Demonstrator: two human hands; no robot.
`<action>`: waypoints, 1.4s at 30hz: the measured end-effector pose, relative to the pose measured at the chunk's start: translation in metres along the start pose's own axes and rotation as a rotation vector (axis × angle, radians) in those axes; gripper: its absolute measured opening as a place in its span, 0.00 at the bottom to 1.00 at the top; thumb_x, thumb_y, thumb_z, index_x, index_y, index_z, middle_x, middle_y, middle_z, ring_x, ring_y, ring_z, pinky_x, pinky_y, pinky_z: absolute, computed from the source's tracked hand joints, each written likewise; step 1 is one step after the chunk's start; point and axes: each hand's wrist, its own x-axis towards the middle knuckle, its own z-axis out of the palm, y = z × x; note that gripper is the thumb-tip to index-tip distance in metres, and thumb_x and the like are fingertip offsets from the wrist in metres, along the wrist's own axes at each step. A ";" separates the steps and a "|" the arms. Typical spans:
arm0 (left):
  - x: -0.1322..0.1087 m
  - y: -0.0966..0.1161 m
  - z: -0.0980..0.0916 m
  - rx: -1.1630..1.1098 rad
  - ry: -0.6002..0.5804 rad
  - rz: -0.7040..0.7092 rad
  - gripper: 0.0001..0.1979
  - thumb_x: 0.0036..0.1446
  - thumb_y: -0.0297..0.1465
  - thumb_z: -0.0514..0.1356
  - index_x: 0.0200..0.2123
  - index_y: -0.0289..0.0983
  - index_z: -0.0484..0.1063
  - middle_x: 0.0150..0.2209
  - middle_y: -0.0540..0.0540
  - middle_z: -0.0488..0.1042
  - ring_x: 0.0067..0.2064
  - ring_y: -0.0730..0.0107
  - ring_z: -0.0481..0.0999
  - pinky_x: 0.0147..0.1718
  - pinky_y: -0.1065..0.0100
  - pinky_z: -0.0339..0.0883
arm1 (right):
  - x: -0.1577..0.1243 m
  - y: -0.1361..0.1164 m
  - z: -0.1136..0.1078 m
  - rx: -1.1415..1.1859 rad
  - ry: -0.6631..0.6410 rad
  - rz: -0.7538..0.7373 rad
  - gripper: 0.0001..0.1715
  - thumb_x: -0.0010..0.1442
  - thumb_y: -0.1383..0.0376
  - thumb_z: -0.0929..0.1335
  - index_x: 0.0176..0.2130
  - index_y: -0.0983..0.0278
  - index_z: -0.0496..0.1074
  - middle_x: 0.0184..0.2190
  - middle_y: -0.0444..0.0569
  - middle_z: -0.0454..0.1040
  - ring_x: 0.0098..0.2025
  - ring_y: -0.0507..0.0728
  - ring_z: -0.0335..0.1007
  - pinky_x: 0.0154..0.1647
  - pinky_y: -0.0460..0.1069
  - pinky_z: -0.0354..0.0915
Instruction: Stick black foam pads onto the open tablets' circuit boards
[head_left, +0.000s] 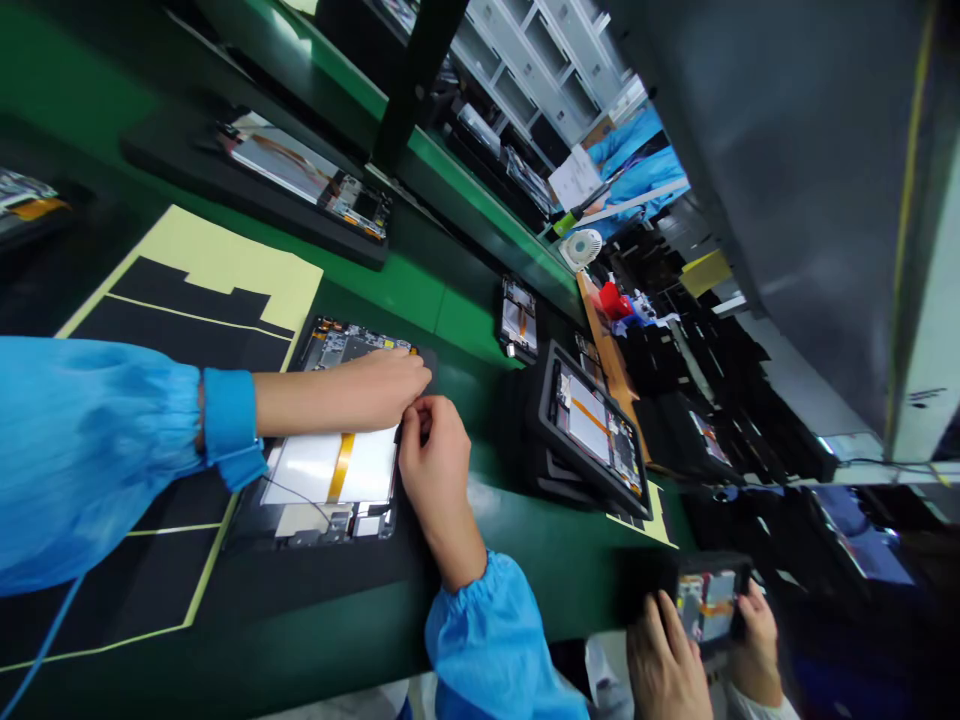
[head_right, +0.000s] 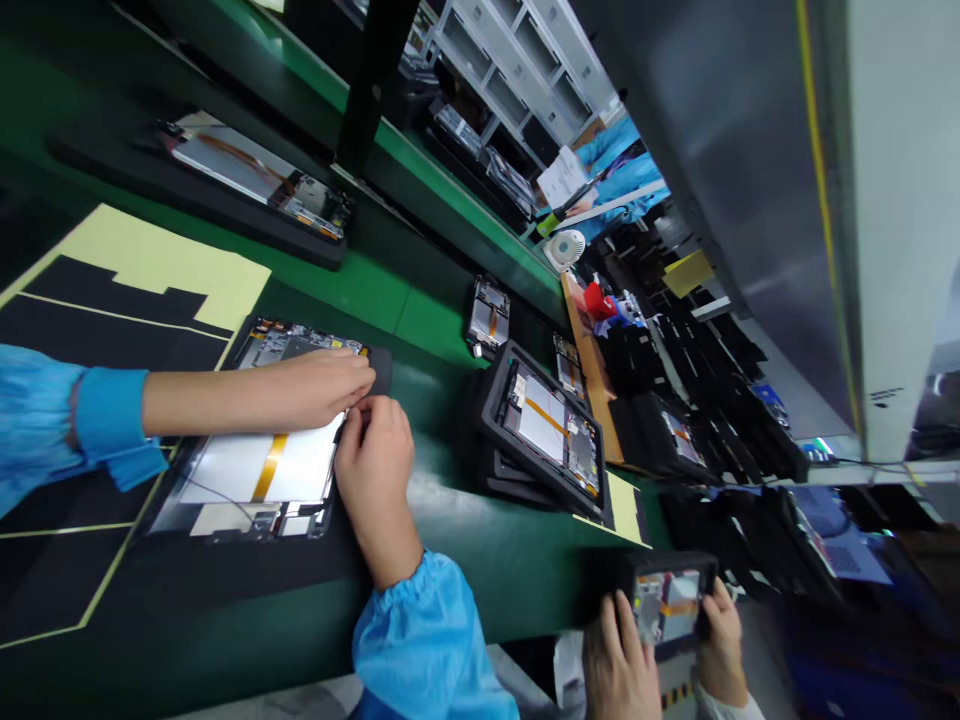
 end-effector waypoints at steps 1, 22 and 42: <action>0.000 -0.003 0.001 -0.016 0.015 0.008 0.08 0.63 0.23 0.55 0.34 0.35 0.73 0.36 0.40 0.75 0.41 0.56 0.73 0.41 0.61 0.63 | 0.000 0.000 -0.001 0.043 0.028 0.020 0.08 0.71 0.66 0.62 0.40 0.61 0.70 0.35 0.51 0.77 0.37 0.59 0.74 0.38 0.52 0.68; -0.164 -0.004 0.048 0.246 0.474 -0.248 0.32 0.70 0.43 0.41 0.43 0.25 0.78 0.59 0.21 0.73 0.70 0.32 0.61 0.65 0.33 0.56 | -0.075 0.013 0.000 0.048 -0.088 0.099 0.33 0.69 0.60 0.67 0.68 0.70 0.68 0.72 0.65 0.59 0.76 0.71 0.50 0.74 0.69 0.54; -0.176 -0.033 0.105 0.121 0.482 -0.297 0.35 0.69 0.51 0.45 0.54 0.32 0.80 0.64 0.32 0.72 0.70 0.42 0.64 0.65 0.45 0.66 | -0.033 0.014 0.013 0.114 0.082 -0.018 0.21 0.67 0.70 0.65 0.55 0.61 0.81 0.67 0.58 0.70 0.72 0.66 0.60 0.71 0.67 0.59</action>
